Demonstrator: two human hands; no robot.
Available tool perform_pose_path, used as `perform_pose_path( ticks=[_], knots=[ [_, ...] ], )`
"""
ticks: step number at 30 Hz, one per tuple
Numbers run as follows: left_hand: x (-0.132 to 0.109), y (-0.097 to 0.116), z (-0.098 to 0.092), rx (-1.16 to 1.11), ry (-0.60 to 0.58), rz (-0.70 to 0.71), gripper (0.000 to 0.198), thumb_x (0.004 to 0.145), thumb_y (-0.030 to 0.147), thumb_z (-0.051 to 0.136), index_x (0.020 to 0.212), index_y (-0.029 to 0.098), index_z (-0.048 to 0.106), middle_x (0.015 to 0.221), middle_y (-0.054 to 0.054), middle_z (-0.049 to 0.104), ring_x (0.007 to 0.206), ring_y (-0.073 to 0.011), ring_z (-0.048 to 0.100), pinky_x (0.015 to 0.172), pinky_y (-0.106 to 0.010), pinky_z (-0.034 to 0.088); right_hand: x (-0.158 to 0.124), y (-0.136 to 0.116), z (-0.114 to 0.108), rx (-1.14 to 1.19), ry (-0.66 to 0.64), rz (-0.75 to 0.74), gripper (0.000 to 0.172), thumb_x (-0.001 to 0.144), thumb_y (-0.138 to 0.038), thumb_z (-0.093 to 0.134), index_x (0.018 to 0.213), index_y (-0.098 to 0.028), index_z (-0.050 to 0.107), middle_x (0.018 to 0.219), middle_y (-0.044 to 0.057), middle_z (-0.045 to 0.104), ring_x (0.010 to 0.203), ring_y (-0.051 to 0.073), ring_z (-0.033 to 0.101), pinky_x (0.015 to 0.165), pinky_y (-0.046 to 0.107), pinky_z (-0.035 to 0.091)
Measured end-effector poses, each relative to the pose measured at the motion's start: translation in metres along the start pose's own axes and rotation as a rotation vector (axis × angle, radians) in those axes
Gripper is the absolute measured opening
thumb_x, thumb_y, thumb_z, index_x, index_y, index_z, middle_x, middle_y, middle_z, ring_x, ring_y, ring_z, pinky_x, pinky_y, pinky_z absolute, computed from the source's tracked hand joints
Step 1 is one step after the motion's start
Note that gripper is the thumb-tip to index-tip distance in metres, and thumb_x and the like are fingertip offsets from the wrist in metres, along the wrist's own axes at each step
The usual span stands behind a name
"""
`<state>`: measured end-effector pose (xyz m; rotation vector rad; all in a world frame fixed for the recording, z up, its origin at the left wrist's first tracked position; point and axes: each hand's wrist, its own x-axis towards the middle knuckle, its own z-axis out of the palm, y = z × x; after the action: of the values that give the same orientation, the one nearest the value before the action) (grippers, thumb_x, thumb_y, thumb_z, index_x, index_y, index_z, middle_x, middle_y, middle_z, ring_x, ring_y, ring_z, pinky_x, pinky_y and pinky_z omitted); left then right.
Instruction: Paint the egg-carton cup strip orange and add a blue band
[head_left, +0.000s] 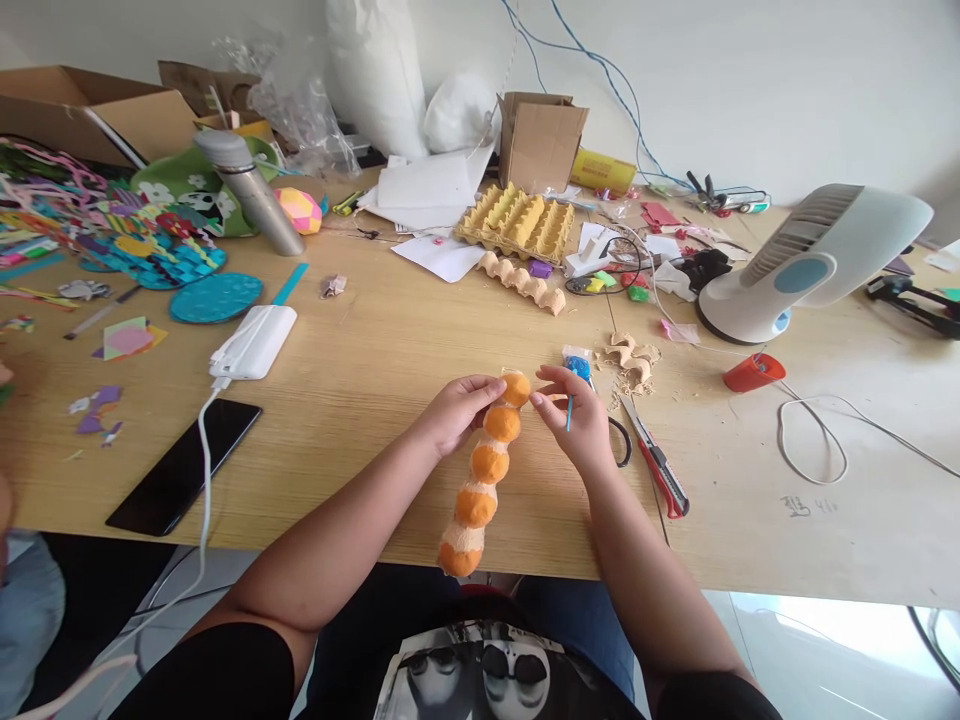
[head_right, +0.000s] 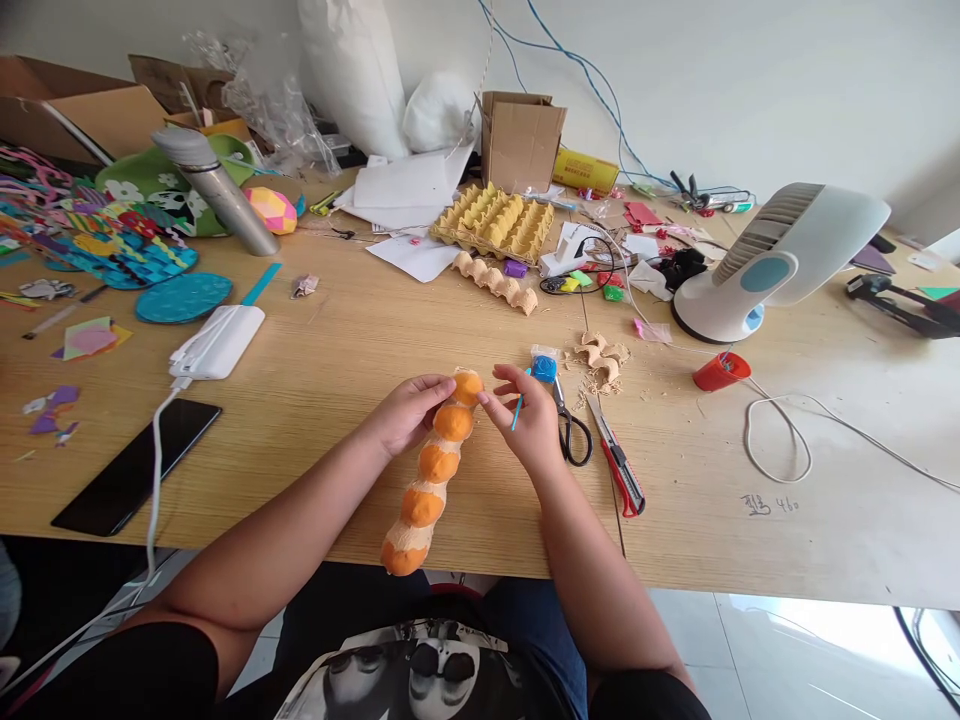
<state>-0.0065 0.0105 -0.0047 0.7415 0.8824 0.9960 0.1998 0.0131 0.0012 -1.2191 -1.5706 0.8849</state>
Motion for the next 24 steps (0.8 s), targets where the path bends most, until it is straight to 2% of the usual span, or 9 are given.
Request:
perform_pose_path(
  ticks=[3,9,16,21,24],
  knots=[
    [0.0001,-0.0025,-0.0004,0.067,0.006,0.032,0.05,0.073,0.059,0.095,0.093,0.015,0.082,0.083,-0.004,0.076,0.071,-0.0144,0.066,0.066,-0.026,0.051,-0.0009,0.0006,0.0,-0.029,-0.089,-0.04,0.06,0.084,-0.061,0.085,0.129,-0.024,0.075,0.112,0.012,0.082,0.102,0.03,0.08,0.084,0.042,0.065],
    [-0.0004,-0.0059,0.0018,0.124,-0.021,0.031,0.048,0.075,0.059,0.094,0.092,0.015,0.082,0.09,-0.007,0.079,0.077,-0.0165,0.069,0.069,-0.027,0.049,-0.0028,-0.0009,0.0022,-0.093,-0.16,-0.043,0.049,0.089,-0.053,0.082,0.127,-0.023,0.078,0.102,0.01,0.083,0.088,0.027,0.079,0.083,0.043,0.064],
    [-0.0001,-0.0047,0.0008,-0.085,-0.061,-0.04,0.047,0.073,0.054,0.096,0.091,0.013,0.08,0.08,-0.006,0.075,0.067,-0.0139,0.065,0.064,-0.026,0.049,0.0001,-0.0018,-0.0054,0.087,-0.237,-0.005,0.057,0.089,-0.062,0.081,0.13,-0.022,0.075,0.098,0.01,0.082,0.087,0.026,0.079,0.082,0.041,0.064],
    [-0.0018,-0.0034,0.0044,-0.125,-0.152,-0.036,0.043,0.078,0.052,0.093,0.097,0.015,0.084,0.091,-0.01,0.079,0.082,-0.019,0.072,0.076,-0.028,0.054,-0.0003,-0.0006,-0.0051,-0.072,-0.205,-0.107,0.055,0.088,-0.058,0.084,0.129,-0.023,0.077,0.096,0.009,0.08,0.079,0.024,0.074,0.08,0.041,0.061],
    [-0.0032,-0.0025,0.0063,-0.108,-0.16,-0.042,0.04,0.08,0.053,0.091,0.096,0.017,0.085,0.095,-0.011,0.081,0.085,-0.0216,0.073,0.076,-0.029,0.054,-0.0013,0.0007,-0.0036,-0.121,-0.167,-0.151,0.05,0.09,-0.058,0.082,0.128,-0.025,0.078,0.091,0.008,0.078,0.079,0.024,0.073,0.082,0.042,0.059]
  ],
)
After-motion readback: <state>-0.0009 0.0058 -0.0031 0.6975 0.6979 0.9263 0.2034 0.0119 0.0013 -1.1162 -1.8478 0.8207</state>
